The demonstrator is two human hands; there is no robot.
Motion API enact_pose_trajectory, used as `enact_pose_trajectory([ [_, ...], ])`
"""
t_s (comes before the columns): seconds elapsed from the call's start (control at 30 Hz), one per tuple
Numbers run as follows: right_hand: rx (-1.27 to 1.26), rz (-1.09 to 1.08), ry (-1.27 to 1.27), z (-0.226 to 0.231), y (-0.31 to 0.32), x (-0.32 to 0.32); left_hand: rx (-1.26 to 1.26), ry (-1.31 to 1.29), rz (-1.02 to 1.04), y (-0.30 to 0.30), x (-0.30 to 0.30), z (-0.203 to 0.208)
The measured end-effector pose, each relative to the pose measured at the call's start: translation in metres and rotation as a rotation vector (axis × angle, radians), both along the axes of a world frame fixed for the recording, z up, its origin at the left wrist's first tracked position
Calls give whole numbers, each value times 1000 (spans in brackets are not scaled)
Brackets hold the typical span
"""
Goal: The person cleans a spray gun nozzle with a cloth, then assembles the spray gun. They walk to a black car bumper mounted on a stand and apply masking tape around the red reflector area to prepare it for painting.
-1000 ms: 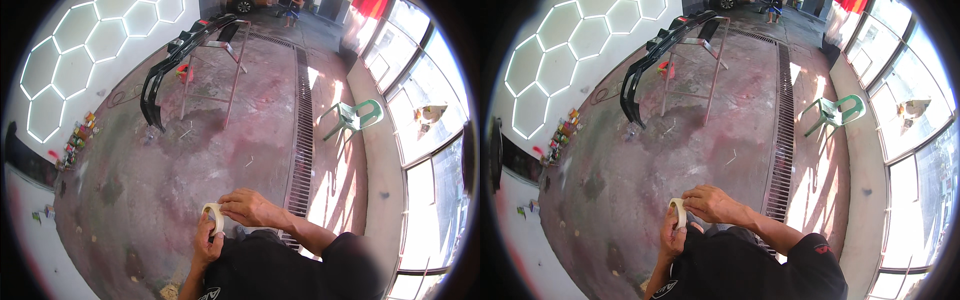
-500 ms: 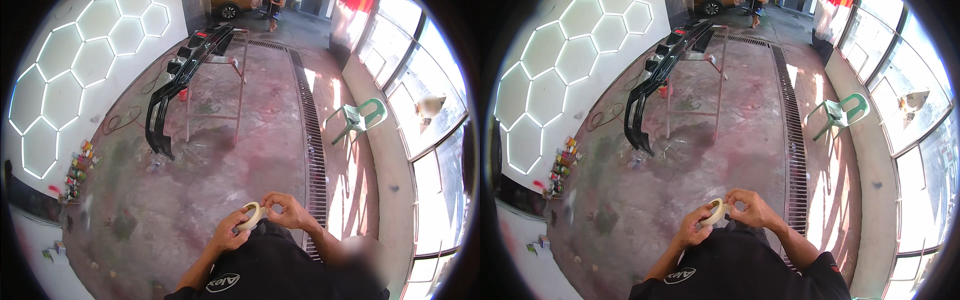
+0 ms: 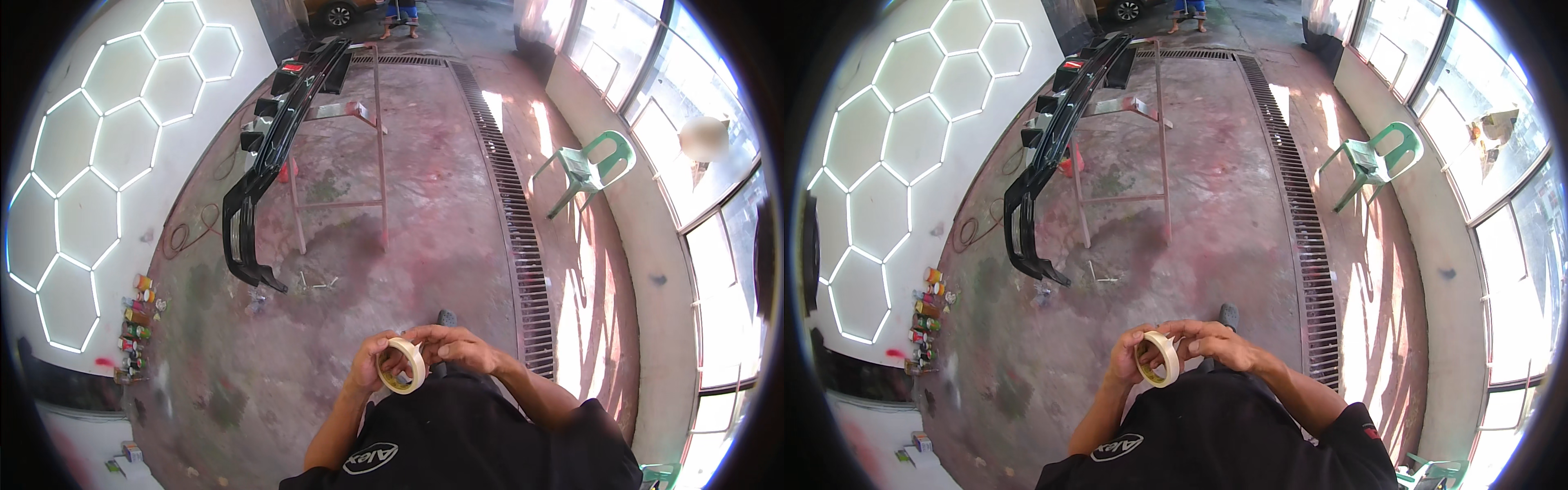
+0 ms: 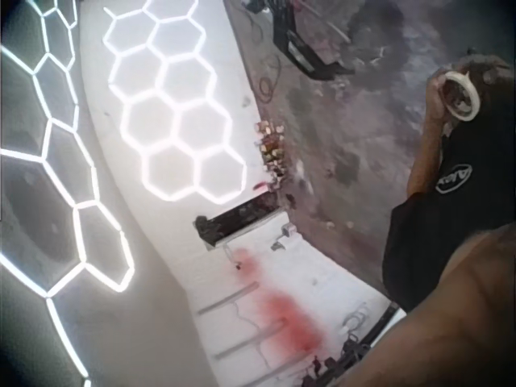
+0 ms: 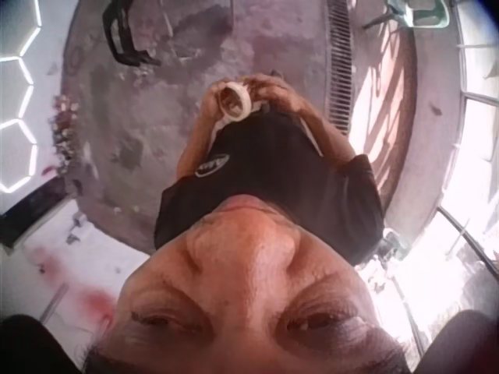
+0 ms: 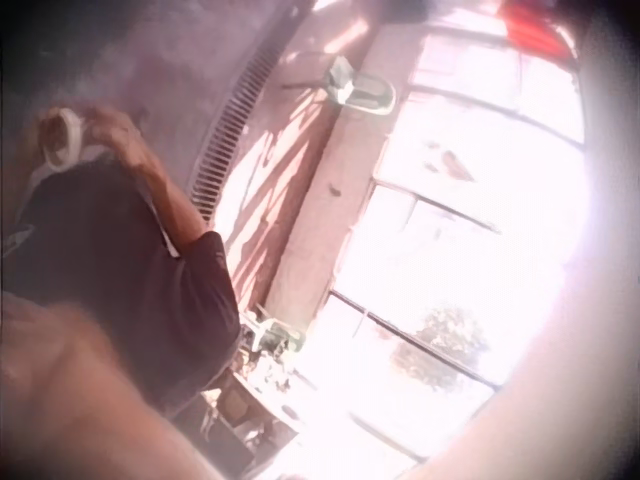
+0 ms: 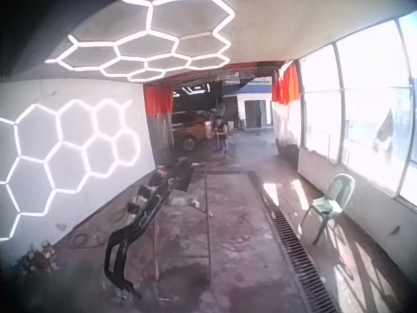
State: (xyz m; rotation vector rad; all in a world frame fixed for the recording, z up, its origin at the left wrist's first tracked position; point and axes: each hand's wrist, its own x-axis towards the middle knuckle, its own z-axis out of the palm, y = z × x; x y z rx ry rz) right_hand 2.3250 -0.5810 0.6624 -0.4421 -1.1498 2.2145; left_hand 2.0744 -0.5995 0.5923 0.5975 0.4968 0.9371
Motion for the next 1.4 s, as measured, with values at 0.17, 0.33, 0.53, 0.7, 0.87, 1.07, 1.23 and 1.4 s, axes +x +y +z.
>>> enact_pose_trajectory([
  [0.17, 13, -98, -253, -12, 74, 23, -55, 3, 25, 72, 41, -9],
  [0.33, 207, -358, -321, -11, 153, 56, -181, 89, 200, 147, 110, -2],
  [0.53, 330, -573, -518, -19, 230, 85, 466, 1058, 631, 224, 162, -7],
  [0.7, 184, -569, -476, -28, 278, 77, 543, 880, 398, 252, 162, 27],
  [0.87, 322, -479, -589, -31, 317, 39, 217, 585, 366, 258, 139, 15],
  [1.07, 420, -391, -597, -53, 377, -45, -50, 735, 447, 249, 68, 22],
  [1.23, 399, -388, -580, -34, 426, -145, -214, 670, 544, 223, -4, 2],
  [1.4, 554, -403, -568, -35, 499, -225, -372, 665, 578, 191, -48, 1],
])
